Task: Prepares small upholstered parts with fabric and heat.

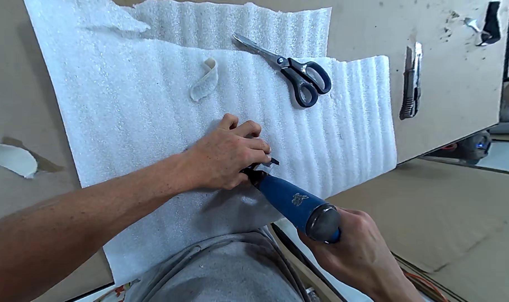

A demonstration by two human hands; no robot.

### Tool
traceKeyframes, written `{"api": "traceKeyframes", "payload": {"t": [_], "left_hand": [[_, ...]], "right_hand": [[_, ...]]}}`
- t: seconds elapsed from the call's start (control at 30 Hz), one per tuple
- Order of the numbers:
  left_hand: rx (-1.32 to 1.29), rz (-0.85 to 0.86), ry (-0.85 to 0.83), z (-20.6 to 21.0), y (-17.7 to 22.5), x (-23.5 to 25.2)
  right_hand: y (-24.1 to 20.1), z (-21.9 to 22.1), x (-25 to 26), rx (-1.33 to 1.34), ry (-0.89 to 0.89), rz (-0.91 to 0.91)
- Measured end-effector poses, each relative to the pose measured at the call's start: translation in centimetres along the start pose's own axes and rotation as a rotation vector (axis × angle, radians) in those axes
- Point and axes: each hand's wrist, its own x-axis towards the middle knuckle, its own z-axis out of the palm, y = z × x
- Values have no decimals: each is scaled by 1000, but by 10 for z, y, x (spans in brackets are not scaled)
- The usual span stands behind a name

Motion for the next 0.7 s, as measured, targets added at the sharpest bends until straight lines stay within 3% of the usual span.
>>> {"api": "traceKeyframes", "payload": {"t": [0.7], "left_hand": [[22, 9, 4, 1, 1, -2]], "right_hand": [[0, -7, 9, -40, -34, 14]]}}
